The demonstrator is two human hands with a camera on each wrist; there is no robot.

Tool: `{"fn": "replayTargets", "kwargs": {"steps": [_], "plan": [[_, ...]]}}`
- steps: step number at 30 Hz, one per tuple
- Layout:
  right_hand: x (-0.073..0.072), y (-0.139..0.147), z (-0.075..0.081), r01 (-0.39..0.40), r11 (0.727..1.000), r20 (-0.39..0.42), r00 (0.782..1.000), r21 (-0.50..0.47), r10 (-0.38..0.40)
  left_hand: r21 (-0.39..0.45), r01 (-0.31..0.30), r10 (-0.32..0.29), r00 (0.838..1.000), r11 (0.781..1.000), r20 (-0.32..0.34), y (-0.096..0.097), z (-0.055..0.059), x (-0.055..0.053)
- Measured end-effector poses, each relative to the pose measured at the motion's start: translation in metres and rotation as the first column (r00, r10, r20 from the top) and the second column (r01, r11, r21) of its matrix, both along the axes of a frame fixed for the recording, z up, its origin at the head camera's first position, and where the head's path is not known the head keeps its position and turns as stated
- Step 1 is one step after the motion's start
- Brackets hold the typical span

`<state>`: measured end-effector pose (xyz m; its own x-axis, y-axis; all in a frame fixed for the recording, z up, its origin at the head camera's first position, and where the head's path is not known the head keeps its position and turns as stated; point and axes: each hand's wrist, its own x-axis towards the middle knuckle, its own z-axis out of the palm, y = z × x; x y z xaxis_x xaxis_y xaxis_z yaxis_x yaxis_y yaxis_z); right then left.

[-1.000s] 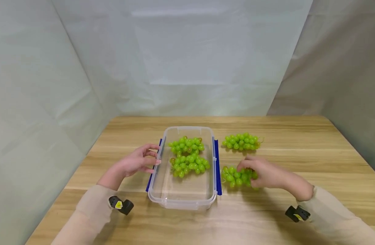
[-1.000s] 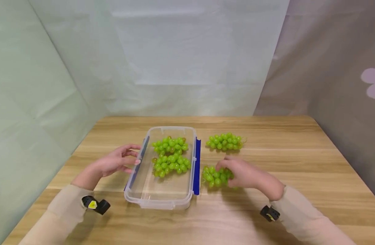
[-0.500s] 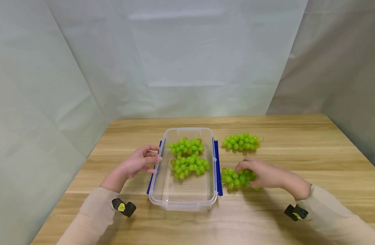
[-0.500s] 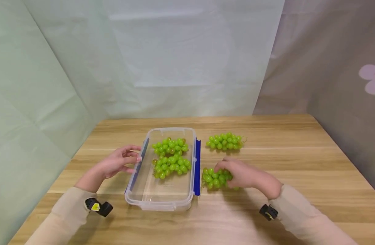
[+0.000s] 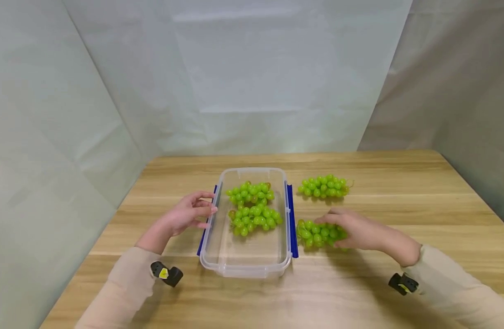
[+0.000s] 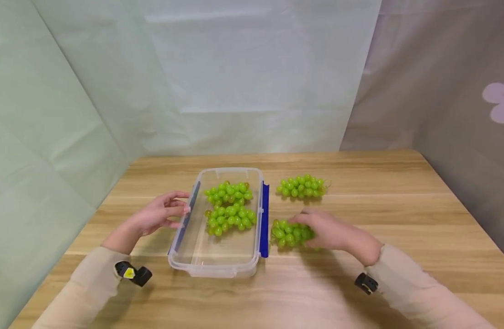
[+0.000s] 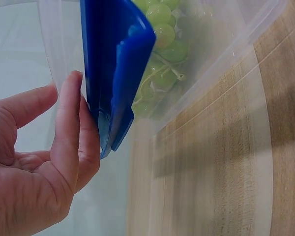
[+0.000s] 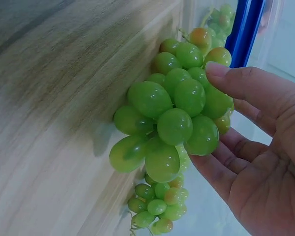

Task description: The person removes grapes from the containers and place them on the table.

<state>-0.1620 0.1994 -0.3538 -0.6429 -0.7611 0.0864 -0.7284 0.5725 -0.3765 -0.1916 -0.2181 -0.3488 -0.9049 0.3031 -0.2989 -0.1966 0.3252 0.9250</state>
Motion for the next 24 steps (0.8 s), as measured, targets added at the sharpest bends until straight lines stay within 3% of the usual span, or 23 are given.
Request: {"fn": "replayTargets", "kwargs": {"steps": [12, 19, 24], "plan": [[0.005, -0.002, 0.009, 0.07, 0.998, -0.007, 0.997, -0.004, -0.07, 0.002, -0.005, 0.005, 1.0, 1.0, 0.014, -0.001, 0.003, -0.002], [0.007, -0.005, 0.014, 0.055, 0.998, -0.06, 0.997, -0.035, -0.057, 0.011, 0.0, 0.0, 1.0, 1.0, 0.024, -0.002, 0.002, -0.002], [0.008, -0.012, 0.022, 0.071, 0.997, -0.041, 0.997, -0.022, -0.072, 0.033, 0.0, -0.002, 0.999, 0.999, 0.045, -0.003, 0.002, -0.002]]}}
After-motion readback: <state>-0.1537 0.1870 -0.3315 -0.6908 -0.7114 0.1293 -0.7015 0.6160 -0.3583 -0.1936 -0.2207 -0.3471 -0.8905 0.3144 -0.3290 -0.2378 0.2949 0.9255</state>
